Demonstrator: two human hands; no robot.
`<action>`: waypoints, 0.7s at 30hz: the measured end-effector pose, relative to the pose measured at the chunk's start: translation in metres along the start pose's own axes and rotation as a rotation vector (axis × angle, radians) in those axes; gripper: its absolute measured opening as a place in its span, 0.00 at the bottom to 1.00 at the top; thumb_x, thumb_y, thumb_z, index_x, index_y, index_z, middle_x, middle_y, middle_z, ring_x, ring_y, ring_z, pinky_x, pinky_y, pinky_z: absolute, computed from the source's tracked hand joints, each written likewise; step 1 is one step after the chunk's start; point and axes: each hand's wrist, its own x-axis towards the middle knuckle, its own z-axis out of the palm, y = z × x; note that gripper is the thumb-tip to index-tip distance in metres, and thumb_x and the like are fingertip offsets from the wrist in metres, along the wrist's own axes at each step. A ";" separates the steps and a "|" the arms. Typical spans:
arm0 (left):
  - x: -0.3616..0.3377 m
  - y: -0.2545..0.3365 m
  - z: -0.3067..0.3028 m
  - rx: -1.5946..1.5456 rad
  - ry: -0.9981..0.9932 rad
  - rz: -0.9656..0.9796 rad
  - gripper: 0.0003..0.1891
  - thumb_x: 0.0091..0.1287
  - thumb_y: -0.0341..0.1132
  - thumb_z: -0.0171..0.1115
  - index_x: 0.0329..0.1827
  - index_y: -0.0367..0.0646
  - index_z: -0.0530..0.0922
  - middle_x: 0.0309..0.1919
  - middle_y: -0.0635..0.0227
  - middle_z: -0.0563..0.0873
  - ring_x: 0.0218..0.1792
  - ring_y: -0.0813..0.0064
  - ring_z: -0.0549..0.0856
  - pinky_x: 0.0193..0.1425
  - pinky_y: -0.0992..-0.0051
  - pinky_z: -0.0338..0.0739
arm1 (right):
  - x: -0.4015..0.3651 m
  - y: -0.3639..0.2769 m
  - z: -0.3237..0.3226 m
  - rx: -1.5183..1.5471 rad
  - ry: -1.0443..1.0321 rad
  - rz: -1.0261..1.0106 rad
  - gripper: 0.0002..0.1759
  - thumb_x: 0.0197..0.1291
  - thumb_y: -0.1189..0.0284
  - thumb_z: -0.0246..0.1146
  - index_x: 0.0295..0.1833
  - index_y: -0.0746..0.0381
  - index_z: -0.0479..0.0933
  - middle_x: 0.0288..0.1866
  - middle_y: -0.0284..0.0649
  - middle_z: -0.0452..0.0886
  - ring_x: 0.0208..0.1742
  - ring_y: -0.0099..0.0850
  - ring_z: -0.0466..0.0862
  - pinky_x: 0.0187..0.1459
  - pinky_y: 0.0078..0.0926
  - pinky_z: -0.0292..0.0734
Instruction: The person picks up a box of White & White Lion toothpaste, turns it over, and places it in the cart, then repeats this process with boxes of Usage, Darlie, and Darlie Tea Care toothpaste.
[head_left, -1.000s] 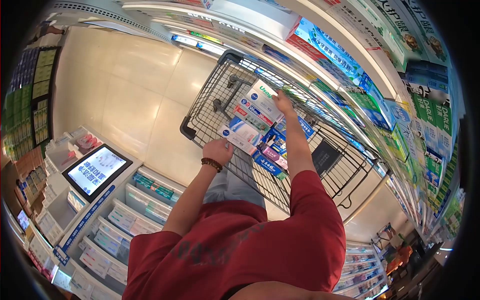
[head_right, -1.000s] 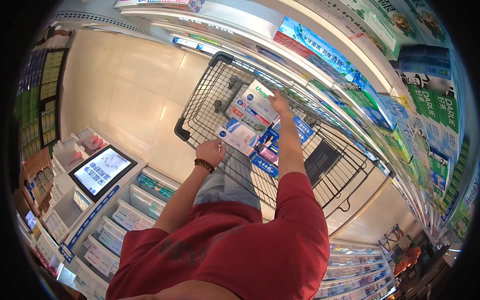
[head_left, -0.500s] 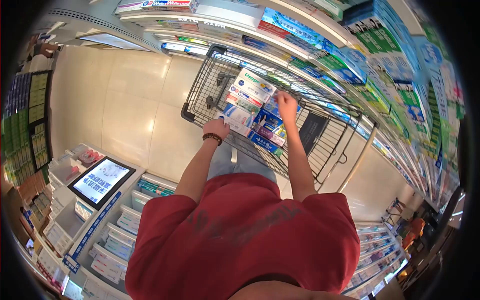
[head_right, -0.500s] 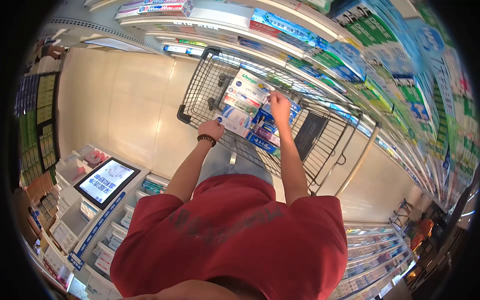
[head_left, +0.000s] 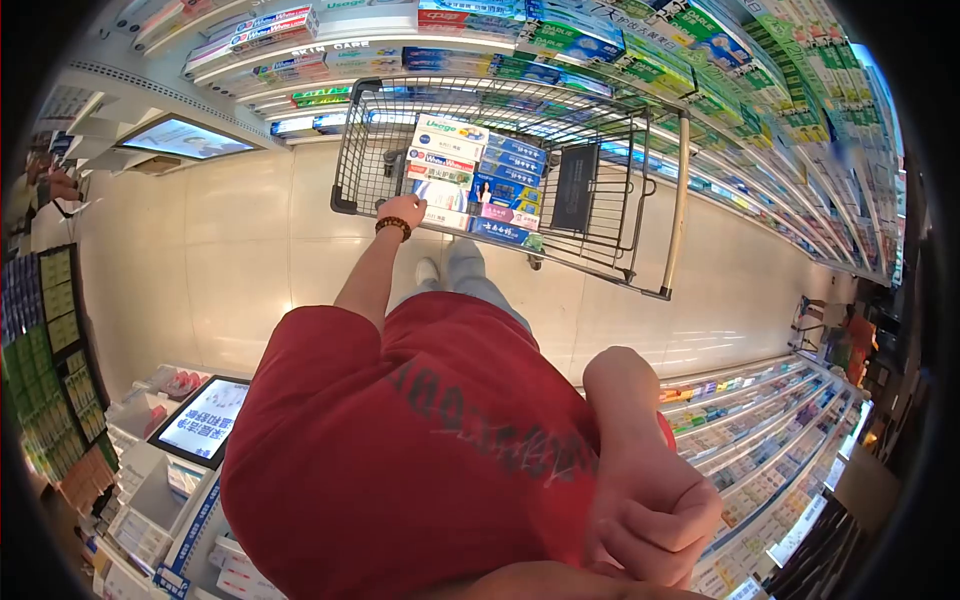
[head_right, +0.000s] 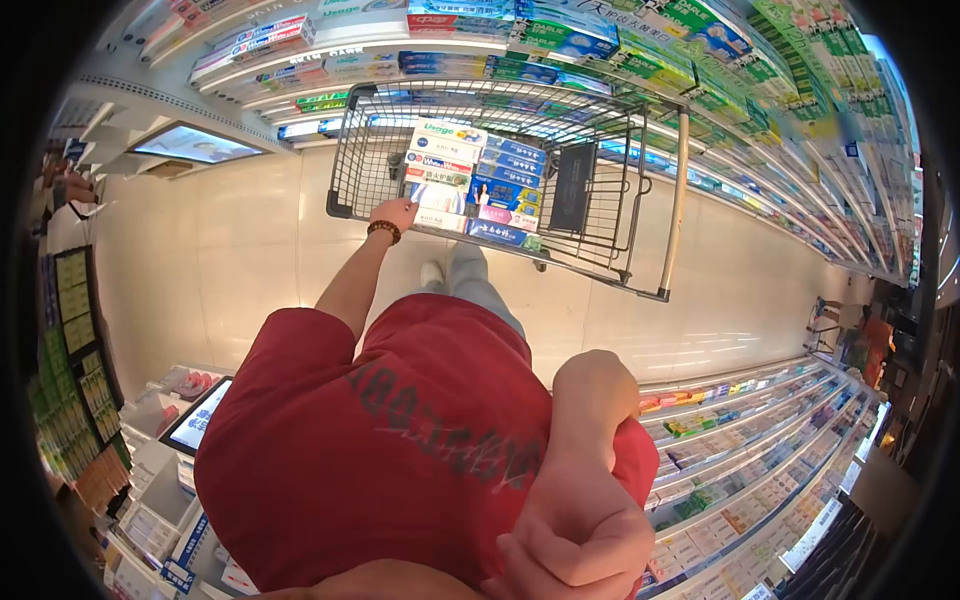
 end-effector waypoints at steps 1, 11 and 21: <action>-0.003 -0.004 0.005 -0.009 0.004 0.047 0.23 0.70 0.52 0.50 0.42 0.44 0.87 0.39 0.59 0.90 0.46 0.56 0.87 0.51 0.56 0.80 | 0.003 -0.011 0.003 -0.051 0.028 0.026 0.15 0.56 0.82 0.59 0.21 0.58 0.63 0.11 0.28 0.71 0.11 0.18 0.71 0.12 0.14 0.60; -0.068 0.014 0.065 0.255 0.301 0.366 0.20 0.76 0.49 0.48 0.44 0.49 0.87 0.46 0.64 0.86 0.55 0.60 0.78 0.64 0.50 0.64 | 0.035 -0.108 -0.016 -0.250 0.010 0.160 0.15 0.57 0.80 0.59 0.21 0.58 0.63 0.11 0.29 0.70 0.10 0.18 0.70 0.12 0.15 0.58; -0.081 0.103 0.117 0.063 0.025 0.421 0.19 0.68 0.62 0.56 0.52 0.70 0.86 0.60 0.73 0.81 0.69 0.62 0.66 0.69 0.40 0.52 | 0.049 -0.142 -0.071 -0.288 0.147 0.058 0.16 0.61 0.78 0.57 0.23 0.56 0.61 0.11 0.27 0.69 0.10 0.17 0.69 0.13 0.14 0.56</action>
